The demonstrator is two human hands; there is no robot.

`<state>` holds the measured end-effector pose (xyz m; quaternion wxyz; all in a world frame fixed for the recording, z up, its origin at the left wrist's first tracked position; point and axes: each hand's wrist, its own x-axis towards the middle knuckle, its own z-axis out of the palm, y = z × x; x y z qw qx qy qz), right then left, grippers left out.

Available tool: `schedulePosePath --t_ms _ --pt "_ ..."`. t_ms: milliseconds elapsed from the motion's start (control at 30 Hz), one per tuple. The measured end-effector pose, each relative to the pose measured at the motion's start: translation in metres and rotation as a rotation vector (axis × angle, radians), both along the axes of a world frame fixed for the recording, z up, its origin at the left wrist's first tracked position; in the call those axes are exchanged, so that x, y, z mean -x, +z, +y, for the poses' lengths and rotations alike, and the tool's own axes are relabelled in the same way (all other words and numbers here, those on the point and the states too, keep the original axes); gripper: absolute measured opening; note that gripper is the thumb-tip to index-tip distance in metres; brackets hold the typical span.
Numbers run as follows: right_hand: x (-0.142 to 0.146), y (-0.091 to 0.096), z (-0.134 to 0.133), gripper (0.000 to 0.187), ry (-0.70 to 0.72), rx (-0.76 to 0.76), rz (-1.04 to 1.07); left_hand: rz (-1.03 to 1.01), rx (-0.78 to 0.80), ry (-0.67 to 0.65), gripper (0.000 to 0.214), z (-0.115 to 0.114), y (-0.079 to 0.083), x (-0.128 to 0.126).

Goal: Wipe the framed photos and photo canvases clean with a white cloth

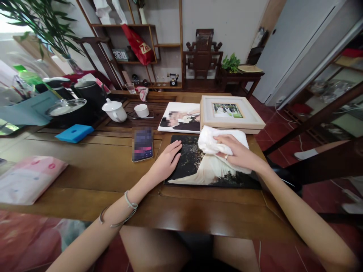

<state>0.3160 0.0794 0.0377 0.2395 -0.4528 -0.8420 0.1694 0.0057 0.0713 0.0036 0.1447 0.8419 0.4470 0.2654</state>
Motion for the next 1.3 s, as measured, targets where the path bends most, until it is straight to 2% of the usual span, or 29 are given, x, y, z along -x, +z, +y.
schedulePosePath --t_ms 67,167,233,333,400,467,600,667,767,933,1033,1100,1167,1300 --pt "0.010 0.009 -0.015 0.044 0.094 -0.010 -0.017 -0.004 0.002 0.001 0.042 0.000 -0.001 0.000" --pt "0.034 0.027 -0.046 0.029 0.306 0.028 -0.054 -0.008 -0.005 0.002 0.042 0.001 -0.002 0.001" --pt "0.049 0.036 -0.063 0.030 0.433 0.073 -0.086 -0.012 -0.007 -0.002 0.042 0.002 -0.003 0.001" --pt "0.061 0.037 -0.070 0.029 0.495 0.087 -0.086 -0.009 0.003 -0.011 0.043 0.002 -0.003 0.001" --pt "0.058 0.031 -0.060 0.022 0.440 0.050 -0.055 0.000 0.005 -0.012 0.044 0.002 -0.002 0.001" --pt "0.049 0.021 -0.042 0.018 0.308 -0.007 -0.038 0.005 0.001 -0.005 0.043 0.002 -0.002 0.001" --pt "0.027 0.002 -0.005 0.030 -0.046 -0.098 -0.055 0.016 0.000 0.009 0.042 0.000 0.000 0.000" --pt "0.022 -0.003 0.003 0.033 -0.109 -0.129 -0.075 0.019 -0.001 0.009 0.043 0.000 0.000 0.000" --pt "0.030 0.000 -0.008 0.032 -0.022 -0.170 -0.146 0.011 -0.007 0.008 0.042 0.000 -0.001 0.000" --pt "0.071 0.024 -0.066 0.038 0.242 -0.090 -0.255 -0.014 -0.010 -0.001 0.042 0.002 -0.002 0.001" --pt "0.090 0.032 -0.095 0.039 0.340 -0.043 -0.330 -0.011 0.004 -0.019 0.043 0.003 -0.002 0.003" --pt "0.095 0.031 -0.098 0.039 0.340 -0.049 -0.341 -0.011 0.006 -0.027 0.044 0.003 -0.003 0.004" --pt "0.092 0.026 -0.089 0.037 0.288 -0.063 -0.335 -0.024 -0.003 -0.030 0.043 0.004 -0.003 0.004" --pt "0.078 0.018 -0.056 0.031 0.071 -0.129 -0.317 -0.031 -0.014 -0.021 0.041 0.003 -0.005 0.002"
